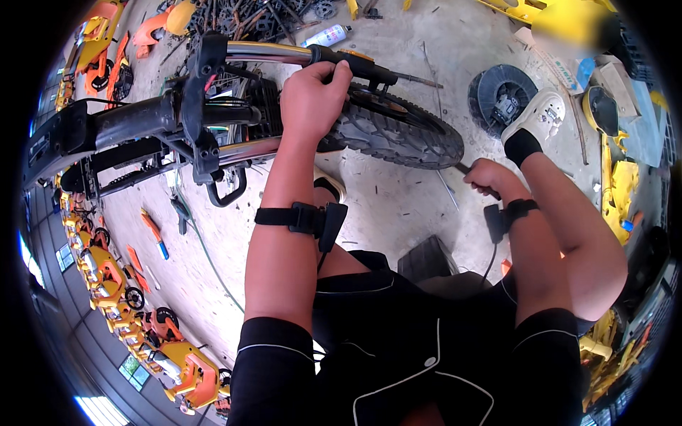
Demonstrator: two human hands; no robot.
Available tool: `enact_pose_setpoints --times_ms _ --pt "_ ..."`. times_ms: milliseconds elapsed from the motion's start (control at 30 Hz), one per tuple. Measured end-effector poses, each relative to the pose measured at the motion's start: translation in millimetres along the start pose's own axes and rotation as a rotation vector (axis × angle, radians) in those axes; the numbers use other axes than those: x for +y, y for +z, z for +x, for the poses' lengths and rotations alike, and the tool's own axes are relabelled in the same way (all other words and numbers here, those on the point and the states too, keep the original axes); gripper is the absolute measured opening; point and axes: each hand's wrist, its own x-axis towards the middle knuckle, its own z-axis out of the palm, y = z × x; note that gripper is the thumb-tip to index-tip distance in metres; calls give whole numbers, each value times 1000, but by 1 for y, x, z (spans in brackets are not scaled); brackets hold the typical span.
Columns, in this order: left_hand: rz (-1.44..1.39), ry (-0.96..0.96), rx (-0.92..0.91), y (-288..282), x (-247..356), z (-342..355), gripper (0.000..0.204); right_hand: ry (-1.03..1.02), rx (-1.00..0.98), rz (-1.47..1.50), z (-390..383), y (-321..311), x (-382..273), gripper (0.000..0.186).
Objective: The person removes a wheel from a scooter fork by hammering a metal rod to drive out the axle, then uses an impact driver and a screwdriver to remove bolts from the wheel hub.
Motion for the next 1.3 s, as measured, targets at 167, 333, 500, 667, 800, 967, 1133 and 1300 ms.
enact_pose_setpoints --times_ms 167,333,500,667,800,967,1133,1300 --pt "34 -14 79 4 6 1 40 -57 -152 -113 -9 72 -36 25" --pt "22 -66 169 8 8 11 42 -45 -282 -285 -26 99 -55 23" --pt "-2 -105 186 4 8 19 44 -29 -341 -326 -50 99 -62 22" --pt "6 -139 180 2 9 22 45 -90 -443 -626 -69 86 -75 24" --pt "3 -127 184 4 8 23 46 -77 -527 -665 -85 73 -82 25" --pt "-14 -121 182 4 4 23 46 -74 -615 -622 -104 48 -111 26" --pt "-21 -131 177 4 5 23 46 -227 -420 -407 -106 2 -148 35" --pt "-8 -119 179 3 7 22 45 -213 -247 -194 -98 22 -128 29"
